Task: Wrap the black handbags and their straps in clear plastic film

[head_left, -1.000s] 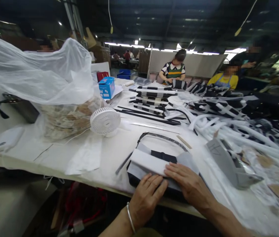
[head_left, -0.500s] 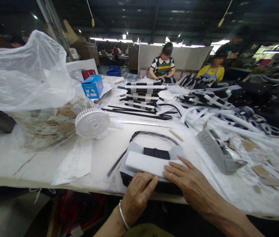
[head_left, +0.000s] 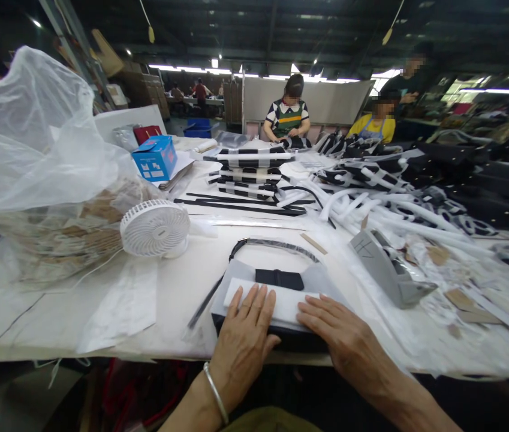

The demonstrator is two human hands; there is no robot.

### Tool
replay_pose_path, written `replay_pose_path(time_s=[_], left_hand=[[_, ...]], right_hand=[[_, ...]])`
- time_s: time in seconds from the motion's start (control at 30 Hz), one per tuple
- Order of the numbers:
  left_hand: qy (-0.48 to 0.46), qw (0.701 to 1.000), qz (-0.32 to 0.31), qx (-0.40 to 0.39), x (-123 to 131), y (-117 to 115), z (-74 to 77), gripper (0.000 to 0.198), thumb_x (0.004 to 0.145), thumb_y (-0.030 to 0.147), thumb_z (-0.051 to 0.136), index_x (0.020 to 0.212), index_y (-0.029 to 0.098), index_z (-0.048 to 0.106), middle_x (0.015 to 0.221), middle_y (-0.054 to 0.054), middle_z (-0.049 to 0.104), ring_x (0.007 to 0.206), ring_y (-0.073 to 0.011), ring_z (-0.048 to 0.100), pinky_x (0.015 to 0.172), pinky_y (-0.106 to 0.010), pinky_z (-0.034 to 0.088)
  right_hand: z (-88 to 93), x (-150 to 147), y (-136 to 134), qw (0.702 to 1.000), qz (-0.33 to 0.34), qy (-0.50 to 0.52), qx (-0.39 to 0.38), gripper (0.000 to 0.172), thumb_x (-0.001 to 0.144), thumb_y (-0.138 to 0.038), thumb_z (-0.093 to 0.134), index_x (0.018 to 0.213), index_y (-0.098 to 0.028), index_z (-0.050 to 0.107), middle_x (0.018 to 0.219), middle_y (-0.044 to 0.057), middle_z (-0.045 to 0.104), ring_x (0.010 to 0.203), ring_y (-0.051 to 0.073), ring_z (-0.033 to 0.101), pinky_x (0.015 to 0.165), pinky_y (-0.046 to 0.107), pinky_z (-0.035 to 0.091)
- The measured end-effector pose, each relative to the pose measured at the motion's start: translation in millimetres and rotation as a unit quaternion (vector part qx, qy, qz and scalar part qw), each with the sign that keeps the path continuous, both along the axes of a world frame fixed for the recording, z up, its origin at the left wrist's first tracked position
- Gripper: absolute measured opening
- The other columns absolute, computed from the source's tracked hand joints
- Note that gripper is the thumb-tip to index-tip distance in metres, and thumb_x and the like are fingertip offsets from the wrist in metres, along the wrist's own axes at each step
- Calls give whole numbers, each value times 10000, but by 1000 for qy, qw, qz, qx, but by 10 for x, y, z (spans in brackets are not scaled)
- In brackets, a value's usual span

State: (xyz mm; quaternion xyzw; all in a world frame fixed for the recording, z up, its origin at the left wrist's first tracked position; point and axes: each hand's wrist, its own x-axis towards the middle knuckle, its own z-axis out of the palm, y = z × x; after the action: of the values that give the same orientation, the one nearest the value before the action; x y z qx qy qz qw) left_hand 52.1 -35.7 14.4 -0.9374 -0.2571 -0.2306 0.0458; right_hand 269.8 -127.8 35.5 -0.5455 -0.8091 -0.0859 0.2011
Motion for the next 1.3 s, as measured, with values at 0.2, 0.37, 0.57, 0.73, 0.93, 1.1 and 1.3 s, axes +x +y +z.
replay_pose_path(time_s=[0.2, 0.37, 0.57, 0.73, 0.93, 1.1, 1.3], left_hand=[[10, 999, -3, 36, -62, -60, -259, 446, 972, 203, 380, 1417, 212, 407, 1437, -52, 492, 1323, -256, 444, 1074, -490, 379], [-10, 999, -1, 45, -62, -90, -356, 465, 969, 123, 277, 1396, 206, 444, 1398, -43, 536, 1290, -219, 480, 1066, -447, 384], [-64, 996, -22, 63, -122, -141, -479, 444, 945, 80, 316, 1321, 175, 531, 1364, -37, 570, 1287, -199, 479, 1146, -424, 266], [-38, 998, -19, 47, -134, -179, -477, 428, 918, 120, 389, 1325, 143, 521, 1383, -55, 552, 1291, -213, 473, 1108, -414, 316], [38, 999, 0, 30, 9, -68, -500, 500, 907, 127, 357, 1403, 125, 422, 1450, -84, 472, 1274, -224, 489, 1021, -397, 419], [19, 997, 0, 72, 26, -43, -698, 553, 879, 34, 297, 1423, 92, 380, 1484, -95, 422, 1376, -210, 366, 1113, -401, 334], [82, 992, -20, 90, -27, -59, -618, 540, 902, 176, 423, 1432, 92, 362, 1473, -143, 426, 1360, -266, 390, 1098, -437, 359]], right_hand=[[95, -25, -34, 994, -57, 41, -79, 386, 849, -42, 423, 1084, -228, 666, 1186, 45, 686, 1139, 202, 613, 1046, 430, 457], [274, -270, 131, 992, -78, 7, -94, 506, 831, -291, 623, 1321, -205, 530, 1401, 112, 522, 1286, 289, 481, 1079, 504, 396], [-405, -570, 95, 991, -107, -75, -30, 573, 829, -176, 539, 1393, -121, 454, 1429, 145, 483, 1315, 332, 433, 1079, 545, 362], [-665, -572, 3, 988, -123, -88, -10, 623, 817, -35, 404, 1430, -148, 409, 1501, 86, 391, 1365, 276, 371, 1114, 500, 323], [-585, -458, 112, 991, -102, -73, -35, 597, 817, -88, 448, 1413, -115, 424, 1476, 101, 428, 1345, 262, 402, 1110, 489, 343], [-497, -375, 124, 995, -72, -73, -7, 536, 828, -74, 440, 1360, -111, 491, 1408, 124, 513, 1310, 259, 450, 1111, 492, 336], [-603, -327, -6, 995, -84, -49, 37, 544, 845, -52, 427, 1383, -125, 463, 1385, 125, 538, 1306, 231, 459, 1130, 473, 306]])
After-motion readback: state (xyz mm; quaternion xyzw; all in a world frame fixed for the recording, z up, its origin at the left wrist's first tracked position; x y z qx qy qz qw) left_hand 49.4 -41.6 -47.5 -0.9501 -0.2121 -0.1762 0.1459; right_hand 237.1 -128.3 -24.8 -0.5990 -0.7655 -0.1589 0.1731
